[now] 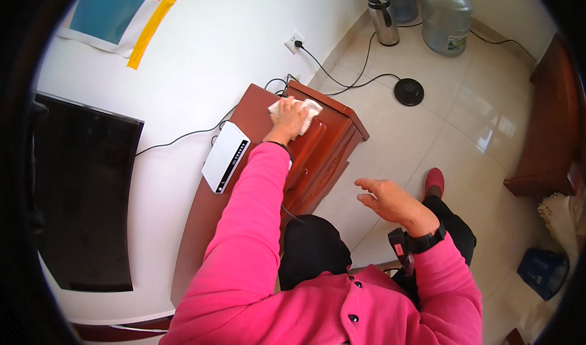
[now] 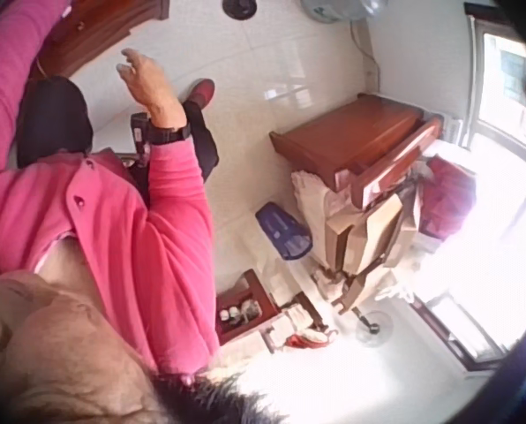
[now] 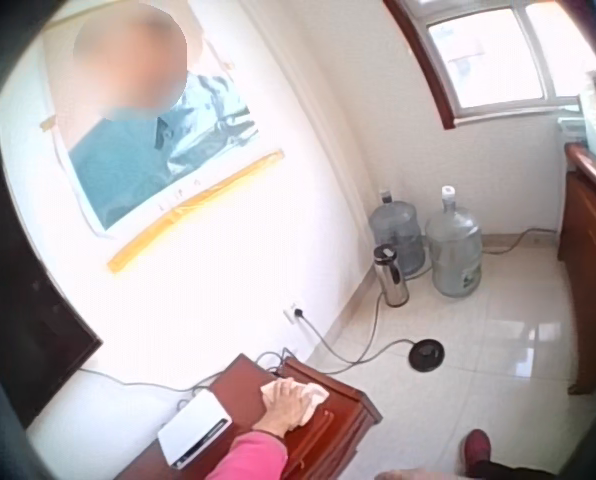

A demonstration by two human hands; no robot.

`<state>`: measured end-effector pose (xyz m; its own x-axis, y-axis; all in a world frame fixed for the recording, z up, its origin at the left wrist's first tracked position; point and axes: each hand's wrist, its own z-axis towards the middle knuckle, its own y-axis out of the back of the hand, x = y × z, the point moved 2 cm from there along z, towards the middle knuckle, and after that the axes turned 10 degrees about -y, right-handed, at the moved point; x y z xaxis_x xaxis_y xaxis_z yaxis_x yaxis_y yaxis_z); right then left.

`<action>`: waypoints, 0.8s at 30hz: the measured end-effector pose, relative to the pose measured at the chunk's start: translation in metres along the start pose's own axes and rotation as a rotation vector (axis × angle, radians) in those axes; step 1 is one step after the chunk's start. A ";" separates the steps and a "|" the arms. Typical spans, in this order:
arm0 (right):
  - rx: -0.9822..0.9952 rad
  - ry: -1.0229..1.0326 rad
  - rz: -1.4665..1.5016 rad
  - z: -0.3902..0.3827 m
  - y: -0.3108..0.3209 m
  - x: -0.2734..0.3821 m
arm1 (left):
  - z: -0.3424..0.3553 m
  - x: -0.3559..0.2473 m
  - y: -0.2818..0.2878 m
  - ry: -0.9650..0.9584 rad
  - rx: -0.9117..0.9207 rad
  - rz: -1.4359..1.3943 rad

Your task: The person wipes the top and front surfaces of a wooden cabinet using a white cloth. The person moves along the cabinet, wiping around a white set-top box and along the drawer fronts.

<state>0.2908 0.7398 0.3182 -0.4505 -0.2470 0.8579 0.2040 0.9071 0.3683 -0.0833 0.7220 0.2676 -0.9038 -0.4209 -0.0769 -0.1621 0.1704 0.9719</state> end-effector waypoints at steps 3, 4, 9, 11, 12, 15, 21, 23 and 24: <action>-0.074 0.069 0.017 0.004 0.001 -0.013 | -0.033 -0.043 -0.005 -0.076 -0.023 -0.043; -0.083 0.064 0.010 0.005 0.001 -0.018 | -0.048 -0.053 -0.007 -0.115 -0.045 -0.010; -0.094 0.003 0.002 0.009 0.003 -0.032 | -0.114 -0.049 -0.013 -0.130 -0.122 -0.064; -0.096 -0.003 -0.016 0.010 0.004 -0.032 | -0.147 -0.028 -0.018 -0.110 -0.120 -0.073; -0.096 -0.002 -0.022 0.010 0.004 -0.032 | -0.166 -0.016 -0.024 -0.088 -0.117 -0.089; -0.063 -0.005 -0.049 0.011 0.003 -0.030 | -0.226 0.040 -0.057 0.048 -0.096 -0.139; -0.068 0.013 -0.104 0.013 -0.004 -0.027 | -0.419 0.199 -0.119 0.288 0.007 0.068; -0.069 0.015 -0.121 0.015 -0.008 -0.028 | -0.485 0.224 -0.129 0.536 0.067 -0.025; -0.078 0.025 -0.126 0.016 -0.008 -0.029 | -0.513 0.225 -0.135 0.708 -0.026 -0.211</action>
<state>0.2884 0.7447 0.2844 -0.4550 -0.3663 0.8117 0.2147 0.8395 0.4992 -0.0618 0.1477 0.2327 -0.3813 -0.9179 -0.1095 -0.2869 0.0049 0.9580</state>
